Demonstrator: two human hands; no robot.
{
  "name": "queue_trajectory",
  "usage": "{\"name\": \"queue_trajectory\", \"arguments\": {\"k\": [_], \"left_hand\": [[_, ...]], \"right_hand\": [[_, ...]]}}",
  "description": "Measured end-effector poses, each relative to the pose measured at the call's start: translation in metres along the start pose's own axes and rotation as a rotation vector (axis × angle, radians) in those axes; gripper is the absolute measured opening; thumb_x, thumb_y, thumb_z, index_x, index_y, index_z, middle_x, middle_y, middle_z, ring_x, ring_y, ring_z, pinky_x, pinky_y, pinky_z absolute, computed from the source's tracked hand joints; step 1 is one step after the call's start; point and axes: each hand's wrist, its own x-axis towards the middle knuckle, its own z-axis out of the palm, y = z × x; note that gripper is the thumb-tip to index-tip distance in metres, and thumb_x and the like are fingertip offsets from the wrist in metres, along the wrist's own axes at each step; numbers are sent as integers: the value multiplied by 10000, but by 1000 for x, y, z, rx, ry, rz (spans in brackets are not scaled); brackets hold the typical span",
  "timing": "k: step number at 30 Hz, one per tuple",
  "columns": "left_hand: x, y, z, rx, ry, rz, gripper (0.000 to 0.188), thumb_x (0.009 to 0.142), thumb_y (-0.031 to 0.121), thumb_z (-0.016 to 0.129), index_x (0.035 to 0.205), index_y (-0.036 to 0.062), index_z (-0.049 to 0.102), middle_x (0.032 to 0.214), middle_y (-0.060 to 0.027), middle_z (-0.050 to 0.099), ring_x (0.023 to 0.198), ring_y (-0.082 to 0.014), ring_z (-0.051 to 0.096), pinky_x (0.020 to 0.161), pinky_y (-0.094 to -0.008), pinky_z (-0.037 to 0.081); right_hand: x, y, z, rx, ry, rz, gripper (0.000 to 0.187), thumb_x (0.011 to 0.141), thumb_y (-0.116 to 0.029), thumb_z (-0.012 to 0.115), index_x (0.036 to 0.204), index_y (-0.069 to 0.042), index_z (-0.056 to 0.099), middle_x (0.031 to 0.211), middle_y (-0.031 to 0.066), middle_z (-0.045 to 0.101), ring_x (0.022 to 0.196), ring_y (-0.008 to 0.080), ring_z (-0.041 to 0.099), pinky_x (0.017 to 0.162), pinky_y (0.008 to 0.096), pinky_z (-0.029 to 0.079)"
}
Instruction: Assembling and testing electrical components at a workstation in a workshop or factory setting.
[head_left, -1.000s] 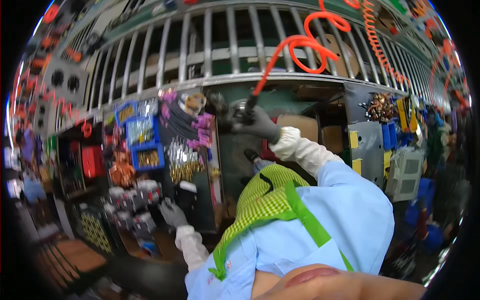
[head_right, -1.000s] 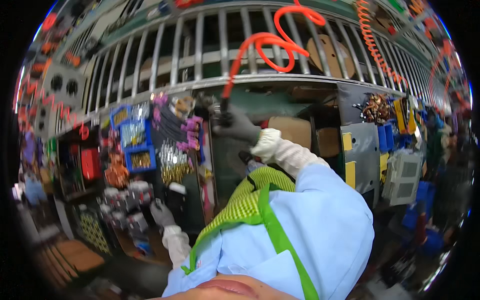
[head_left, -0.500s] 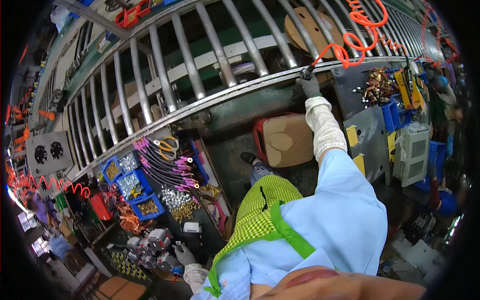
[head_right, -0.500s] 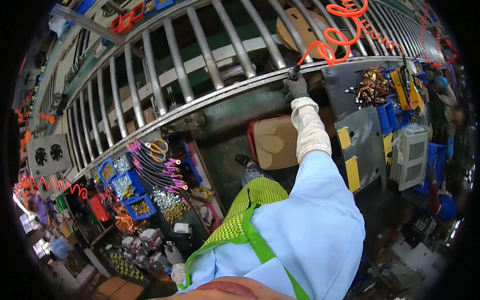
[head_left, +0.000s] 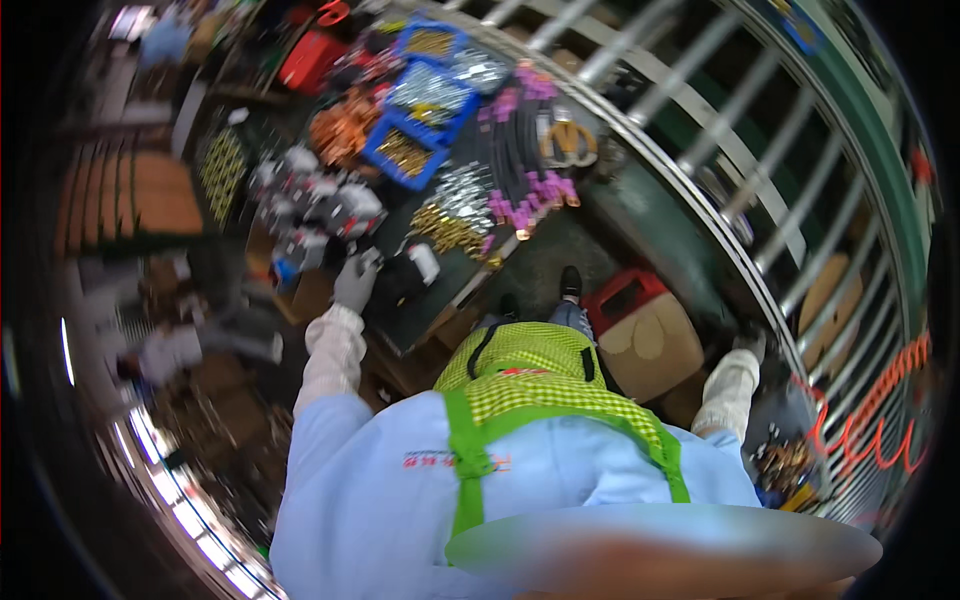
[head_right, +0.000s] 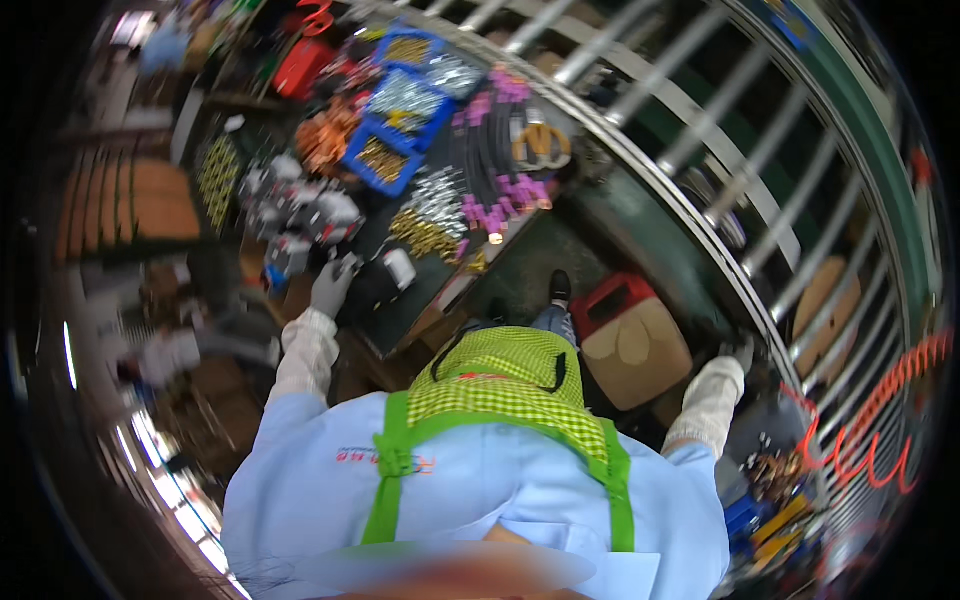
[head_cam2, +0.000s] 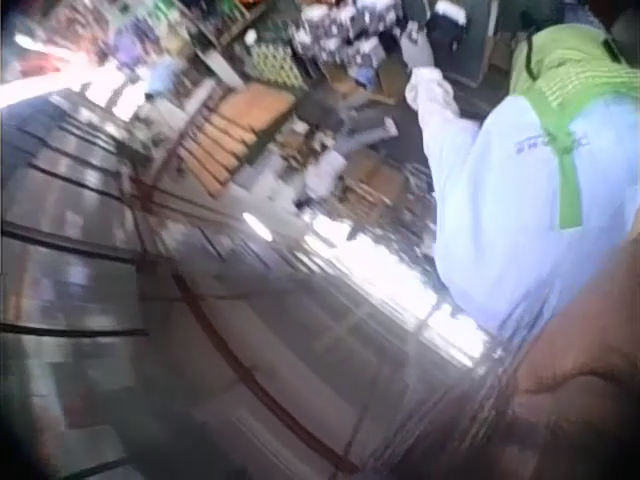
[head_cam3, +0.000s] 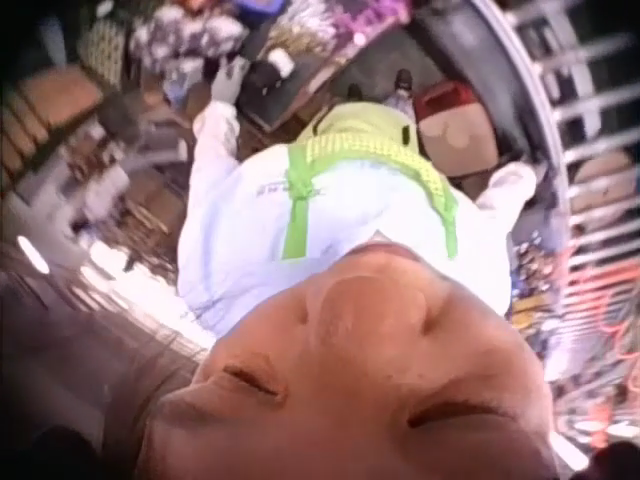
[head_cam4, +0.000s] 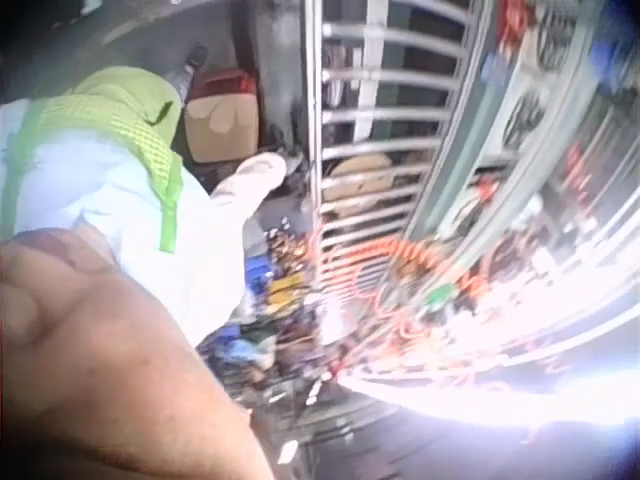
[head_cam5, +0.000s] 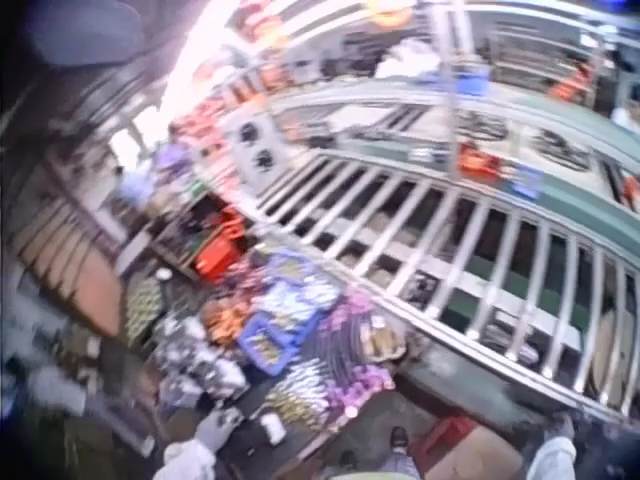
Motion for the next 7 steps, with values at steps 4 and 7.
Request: {"name": "queue_trajectory", "arguments": {"k": [4,7], "left_hand": [[-35,19,-53,-160,153,-73,434,899,349,649,1186,30,586,1053,-125,657,938,-200,632,844,-323,490],[-67,-4,-70,-437,318,-180,436,933,368,618,1222,45,567,1031,-66,636,941,-146,600,827,-276,491]], "right_hand": [[-41,-34,106,803,202,541,451,921,-288,477,1324,-86,500,1348,87,528,1250,231,480,1063,355,379],[-25,-113,147,1075,278,860,507,882,-297,572,1325,-62,498,1329,121,543,1228,242,505,1050,367,406]]}}
